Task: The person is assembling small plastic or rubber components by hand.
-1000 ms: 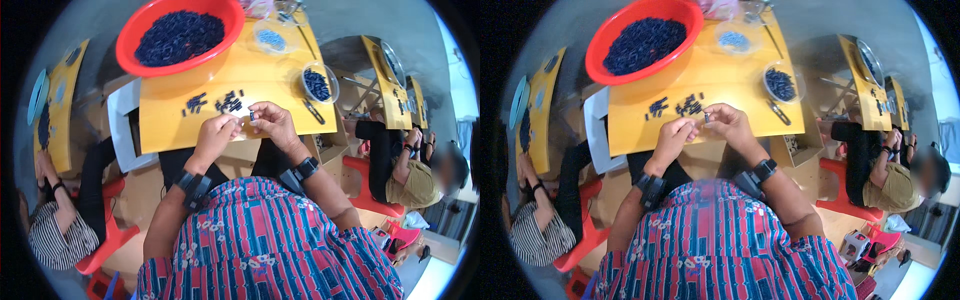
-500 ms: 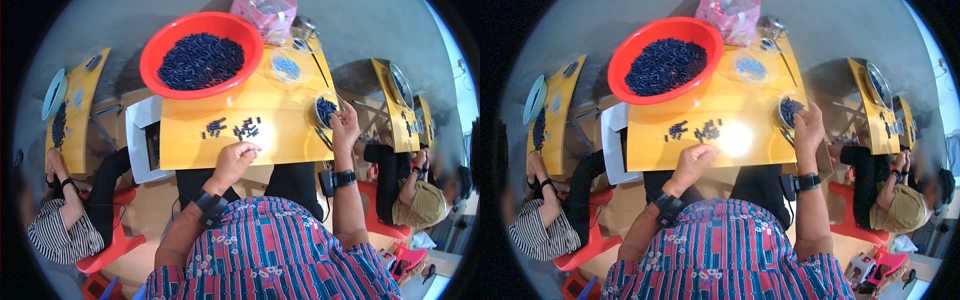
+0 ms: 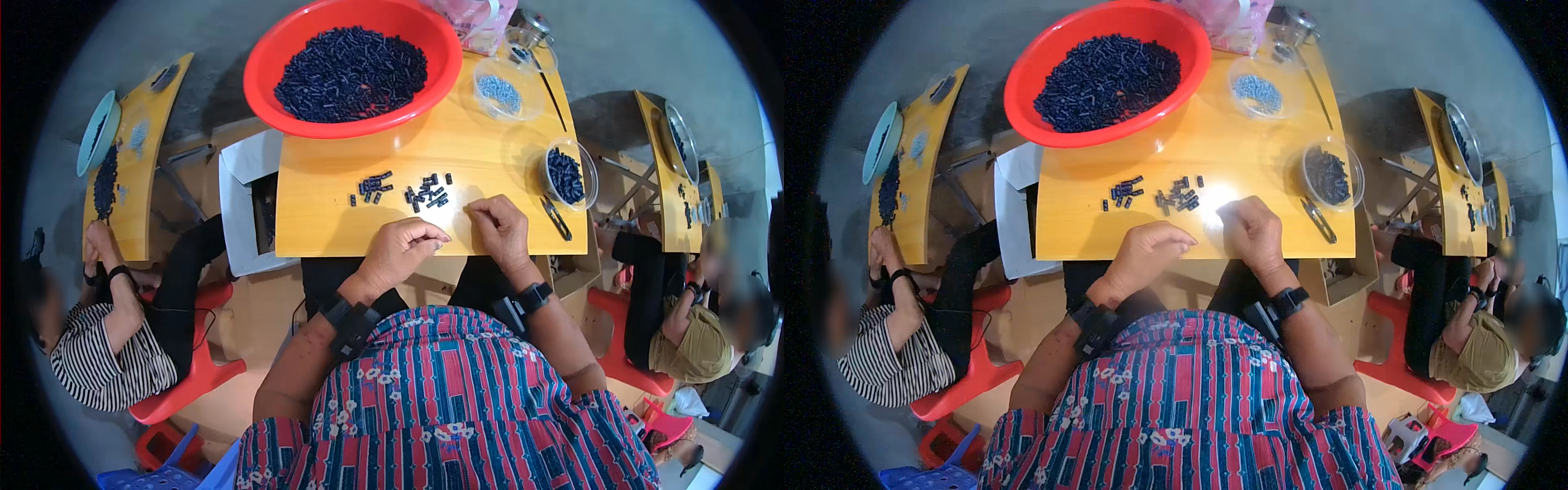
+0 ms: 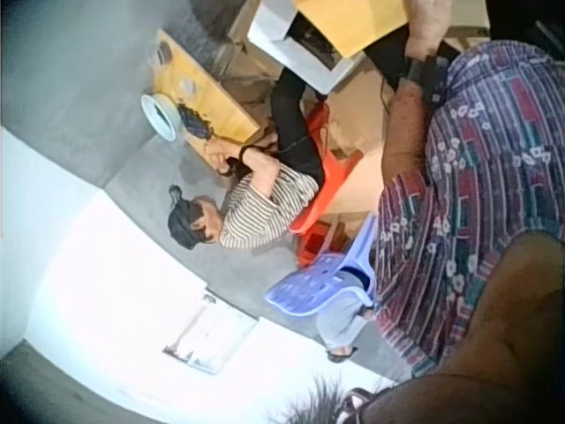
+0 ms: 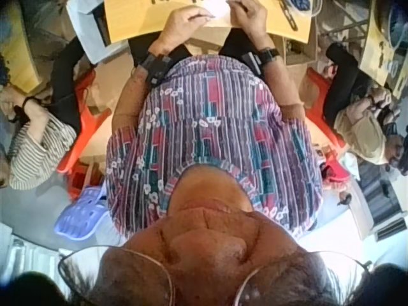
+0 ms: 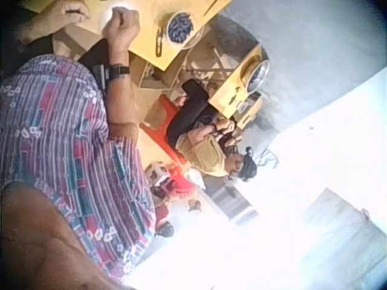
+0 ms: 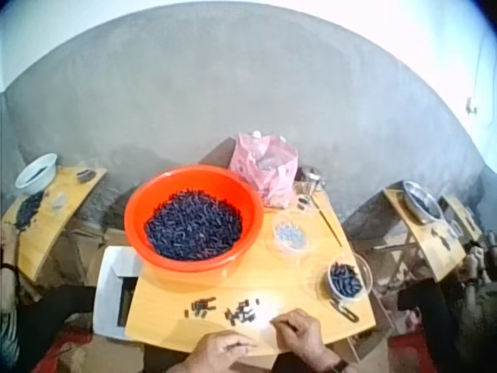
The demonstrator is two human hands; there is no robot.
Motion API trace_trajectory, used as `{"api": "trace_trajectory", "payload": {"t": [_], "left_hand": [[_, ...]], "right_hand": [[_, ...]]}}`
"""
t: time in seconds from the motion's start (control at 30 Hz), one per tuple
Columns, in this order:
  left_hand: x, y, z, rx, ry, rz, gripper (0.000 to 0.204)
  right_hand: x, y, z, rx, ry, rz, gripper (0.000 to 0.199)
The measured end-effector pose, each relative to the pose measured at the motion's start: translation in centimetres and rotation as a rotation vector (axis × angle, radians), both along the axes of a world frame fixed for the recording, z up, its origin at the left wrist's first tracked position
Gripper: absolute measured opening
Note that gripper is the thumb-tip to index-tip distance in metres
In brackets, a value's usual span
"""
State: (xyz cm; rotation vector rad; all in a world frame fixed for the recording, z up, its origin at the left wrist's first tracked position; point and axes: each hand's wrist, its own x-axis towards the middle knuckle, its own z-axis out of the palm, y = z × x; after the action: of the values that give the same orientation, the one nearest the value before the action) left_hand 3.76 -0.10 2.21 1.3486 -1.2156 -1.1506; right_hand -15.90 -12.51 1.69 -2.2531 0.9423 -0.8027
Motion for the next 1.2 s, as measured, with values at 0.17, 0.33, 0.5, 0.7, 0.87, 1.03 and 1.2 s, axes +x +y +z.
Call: {"api": "trace_trajectory", "payload": {"t": [0.17, 0.33, 0.5, 0.7, 0.87, 1.03, 1.2], "left_hand": [[0.1, 0.2, -0.3, -0.035, -0.04, -0.024, 0.013], [0.2, 0.5, 0.3, 0.025, 0.006, -0.068, 0.011], [1.4, 1.0, 0.7, 0.003, -0.066, -0.08, 0.01], [2.6, 1.0, 1.3, -0.035, -0.122, -0.025, 0.013], [2.9, 1.0, 1.3, -0.081, -0.207, -0.026, 0.01], [2.5, 0.6, 1.4, -0.065, -0.129, 0.021, 0.009], [2.3, 0.4, 0.0, -0.059, -0.132, 0.065, 0.009]], "right_hand": [[0.4, 0.2, -0.3, 0.076, -0.008, -0.077, 0.009], [0.3, 0.7, -0.2, 0.054, -0.001, -0.07, 0.011], [0.3, 0.7, -0.2, 0.028, 0.008, -0.055, 0.015], [0.4, 0.3, 0.3, 0.006, 0.022, -0.076, 0.015], [-0.1, 0.2, -0.3, 0.129, -0.039, -0.101, 0.007], [0.3, -1.5, 1.1, 0.128, -0.078, -0.119, 0.009], [0.8, -3.6, 2.3, 0.011, -0.064, -0.133, 0.009]]}}
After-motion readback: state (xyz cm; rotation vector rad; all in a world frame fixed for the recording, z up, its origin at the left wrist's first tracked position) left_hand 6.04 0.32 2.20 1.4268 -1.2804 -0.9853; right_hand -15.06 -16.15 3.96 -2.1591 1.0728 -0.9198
